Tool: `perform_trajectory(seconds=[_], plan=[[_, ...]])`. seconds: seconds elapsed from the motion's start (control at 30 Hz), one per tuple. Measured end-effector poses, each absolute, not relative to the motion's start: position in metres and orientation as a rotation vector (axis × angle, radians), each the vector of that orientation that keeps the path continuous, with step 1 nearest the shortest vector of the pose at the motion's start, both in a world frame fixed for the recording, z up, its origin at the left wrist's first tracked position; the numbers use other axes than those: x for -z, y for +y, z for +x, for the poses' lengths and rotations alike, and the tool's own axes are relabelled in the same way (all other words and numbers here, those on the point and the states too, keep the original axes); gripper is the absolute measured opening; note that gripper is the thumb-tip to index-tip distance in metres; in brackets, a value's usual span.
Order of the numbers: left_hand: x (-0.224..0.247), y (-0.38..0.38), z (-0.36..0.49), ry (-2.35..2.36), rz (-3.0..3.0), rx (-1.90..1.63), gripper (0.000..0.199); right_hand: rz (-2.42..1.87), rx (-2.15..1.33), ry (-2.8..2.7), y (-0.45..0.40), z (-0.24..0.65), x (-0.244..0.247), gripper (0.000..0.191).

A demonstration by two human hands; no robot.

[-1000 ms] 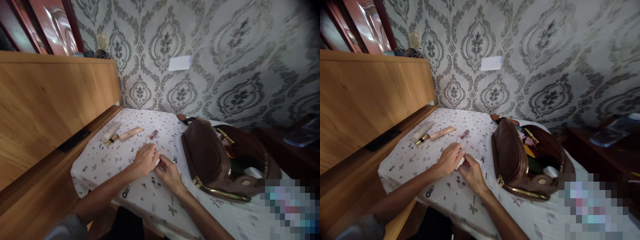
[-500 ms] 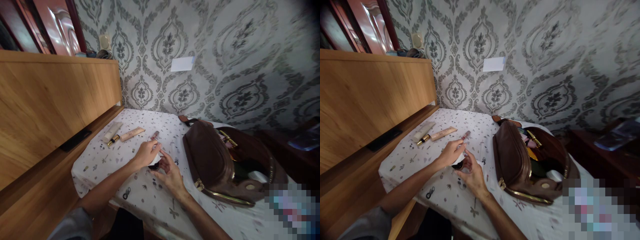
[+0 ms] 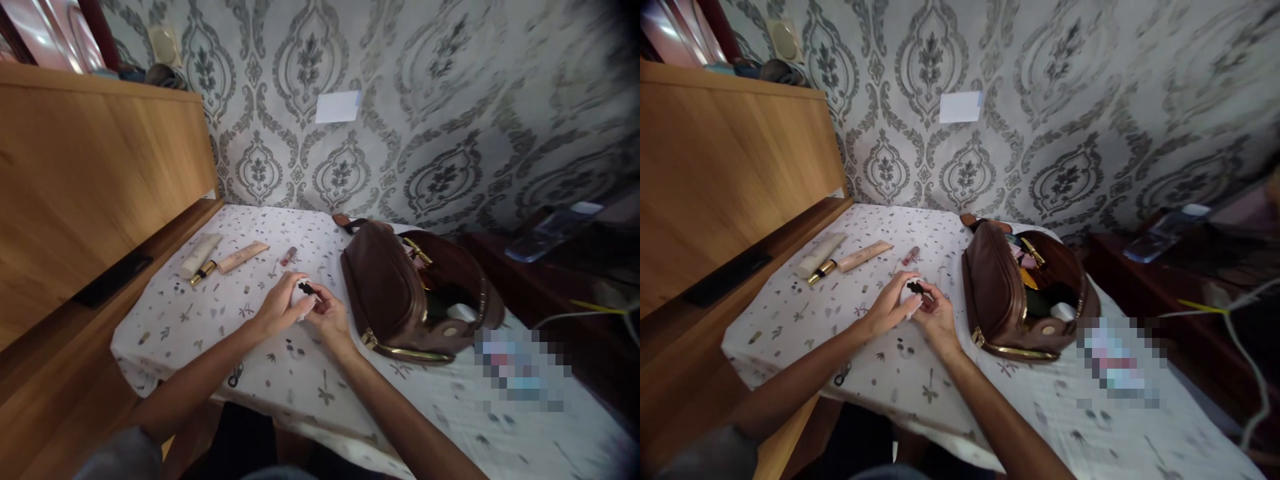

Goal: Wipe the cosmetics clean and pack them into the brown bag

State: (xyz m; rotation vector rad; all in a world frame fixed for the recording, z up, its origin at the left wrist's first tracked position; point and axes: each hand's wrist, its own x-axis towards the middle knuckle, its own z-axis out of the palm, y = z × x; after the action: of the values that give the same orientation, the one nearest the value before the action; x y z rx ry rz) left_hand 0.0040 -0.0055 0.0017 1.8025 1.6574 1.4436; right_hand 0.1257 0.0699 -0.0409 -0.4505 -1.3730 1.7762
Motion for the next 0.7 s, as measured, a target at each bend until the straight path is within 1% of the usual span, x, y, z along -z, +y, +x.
perform_trajectory(seconds=[0.07,0.2,0.33,0.4,0.5,0.6,0.7], plan=[[0.001,-0.01,0.008,1.717,1.878,-1.371,0.041,-0.475,-1.688,-1.399,0.068,0.128,0.042,0.05],[0.003,-0.012,0.011,1.898,1.771,-1.294,0.035,-0.45,-1.391,-1.609,0.063,0.13,0.042,0.045],[-0.003,-0.009,0.008,1.865,1.657,-1.279,0.029,-0.507,-1.237,-1.735,0.064,0.129,0.04,0.05],[-0.008,-0.009,0.008,1.817,1.581,-1.307,0.03,-0.547,-1.201,-1.784,0.063,0.131,0.037,0.05],[-0.012,-0.009,0.007,1.783,1.411,-1.328,0.038,-0.581,-1.186,-1.824,0.061,0.133,0.033,0.052],[-0.015,-0.008,0.006,1.815,1.184,-1.283,0.048,-0.564,-1.251,-1.799,0.06,0.132,0.032,0.059],[-0.019,-0.006,0.005,1.851,1.093,-1.337,0.051,-0.545,-1.339,-1.707,0.06,0.129,0.034,0.065]])
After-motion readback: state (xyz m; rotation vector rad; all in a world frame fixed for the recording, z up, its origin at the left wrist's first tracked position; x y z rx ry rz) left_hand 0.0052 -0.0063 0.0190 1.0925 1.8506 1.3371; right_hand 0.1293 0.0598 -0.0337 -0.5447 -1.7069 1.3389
